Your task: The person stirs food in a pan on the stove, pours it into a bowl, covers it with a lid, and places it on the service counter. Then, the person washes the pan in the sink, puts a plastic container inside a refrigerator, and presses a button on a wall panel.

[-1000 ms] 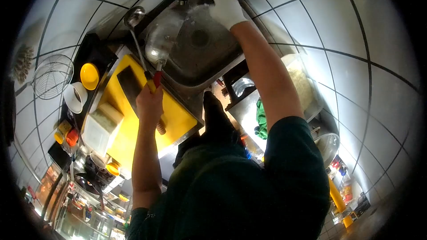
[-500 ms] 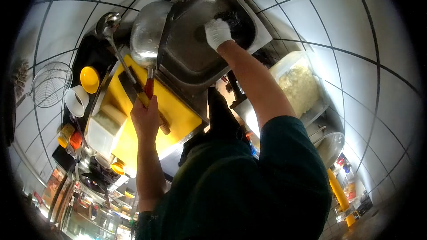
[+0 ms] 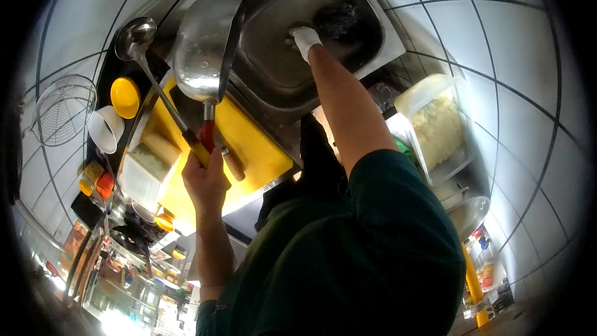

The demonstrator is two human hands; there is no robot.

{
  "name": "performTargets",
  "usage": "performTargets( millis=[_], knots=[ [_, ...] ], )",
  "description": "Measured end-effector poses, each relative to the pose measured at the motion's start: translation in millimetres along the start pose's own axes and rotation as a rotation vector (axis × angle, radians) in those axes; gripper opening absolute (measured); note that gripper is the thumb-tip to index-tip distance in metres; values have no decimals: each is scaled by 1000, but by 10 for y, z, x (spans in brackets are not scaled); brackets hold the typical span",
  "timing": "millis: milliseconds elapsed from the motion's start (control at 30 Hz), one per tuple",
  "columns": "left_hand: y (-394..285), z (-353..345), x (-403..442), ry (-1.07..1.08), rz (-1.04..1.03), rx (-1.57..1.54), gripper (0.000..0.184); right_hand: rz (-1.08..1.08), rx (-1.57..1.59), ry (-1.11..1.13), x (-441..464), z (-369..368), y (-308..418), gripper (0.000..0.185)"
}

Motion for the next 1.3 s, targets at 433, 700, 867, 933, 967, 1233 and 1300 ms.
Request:
performTargets(
  millis=[433,700,867,933,967,1233,1300],
  knots=[
    [106,-80,-91,-7,-141,112,27,634,-590,302,-951,-362,524,28],
    [-32,-166,-311,102,-365,650,51,908,-1321,341,-1494,45,589,44],
    [216,149,-642,87,-572,587,55,759,-1445,345,-1221,516,114,67],
    [417,360,-755,115,-585,543,54,759,-917,485,-846,874,-262,66],
    [490,588,-866,183,-551,505,53,762,-770,526,-802,959,-338,65],
    [2741,2336,-1808,27,-497,-467,45,711,-1395,173,-3227,-382,307,69],
    [3430,2803,-1995,-57,-259,-645,48,686,-1401,126,-3475,-375,91,71]
  ],
)
Point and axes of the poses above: each hand's wrist, its own x-axis towards the middle knuckle, its own z-axis out of the back of the hand, y = z × x, the point moved 4 cm from there along x, towards the middle knuckle, and after that the axes turned 14 degrees about z, right-handed, at the moved point
